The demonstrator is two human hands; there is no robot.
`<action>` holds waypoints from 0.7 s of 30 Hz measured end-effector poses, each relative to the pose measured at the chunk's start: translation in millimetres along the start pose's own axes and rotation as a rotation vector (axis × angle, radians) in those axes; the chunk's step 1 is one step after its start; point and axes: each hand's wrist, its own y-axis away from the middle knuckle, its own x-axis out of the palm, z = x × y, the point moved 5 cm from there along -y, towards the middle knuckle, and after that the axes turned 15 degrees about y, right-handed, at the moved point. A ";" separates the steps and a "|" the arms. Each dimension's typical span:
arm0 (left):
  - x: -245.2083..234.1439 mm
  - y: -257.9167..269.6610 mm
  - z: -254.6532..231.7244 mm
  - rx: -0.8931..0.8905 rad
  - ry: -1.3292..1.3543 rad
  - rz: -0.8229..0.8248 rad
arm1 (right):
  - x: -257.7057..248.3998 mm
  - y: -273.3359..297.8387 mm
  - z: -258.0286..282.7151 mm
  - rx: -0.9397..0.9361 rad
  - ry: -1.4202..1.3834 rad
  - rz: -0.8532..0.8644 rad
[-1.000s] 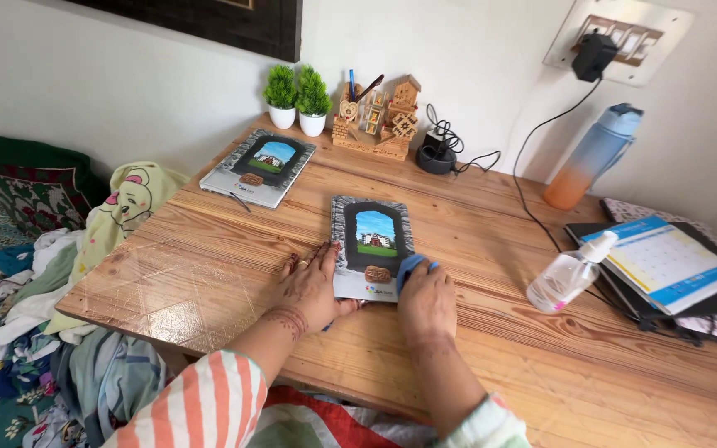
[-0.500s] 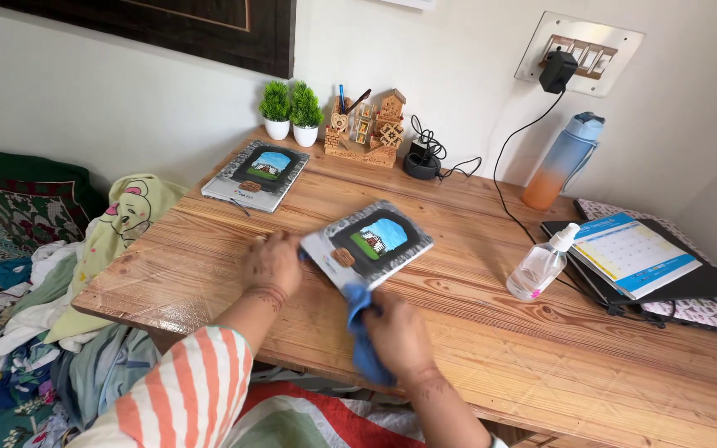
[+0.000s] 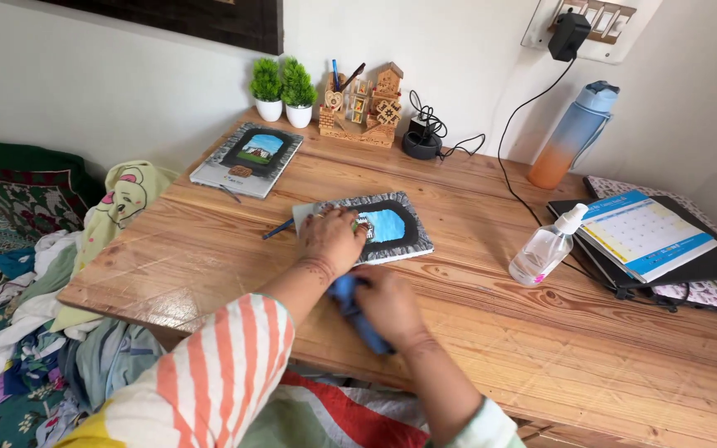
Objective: The person wipes a wooden desk surface with a blue cloth, moves a small wooden house-shaped organizer and pens, then wipes two books on the desk. The person uses a spray bottle to apply liquid to the cloth before wiping.
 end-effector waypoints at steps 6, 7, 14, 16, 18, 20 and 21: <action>-12.0 33.6 -63.0 -0.068 -0.029 0.388 | -91.7 -3.3 -86.4 0.459 -0.332 -0.394; -14.2 39.9 -68.6 -0.070 -0.028 0.395 | -83.1 -27.3 -111.6 0.465 -0.330 -0.390; 5.8 42.5 -64.9 0.058 -0.204 0.408 | -11.4 -176.9 -181.3 0.428 0.075 -0.069; 6.7 42.5 -62.7 0.062 -0.225 0.394 | 0.3 -215.2 -180.0 0.321 0.176 -0.016; 9.4 40.3 -60.6 0.090 -0.182 0.375 | 18.6 -256.7 -188.4 0.275 0.182 -0.028; 9.0 39.5 -60.6 0.094 -0.169 0.362 | 14.0 -262.1 -171.9 0.274 0.186 -0.025; 8.7 39.4 -61.4 0.106 -0.150 0.346 | 11.0 -264.1 -164.3 0.277 0.198 -0.030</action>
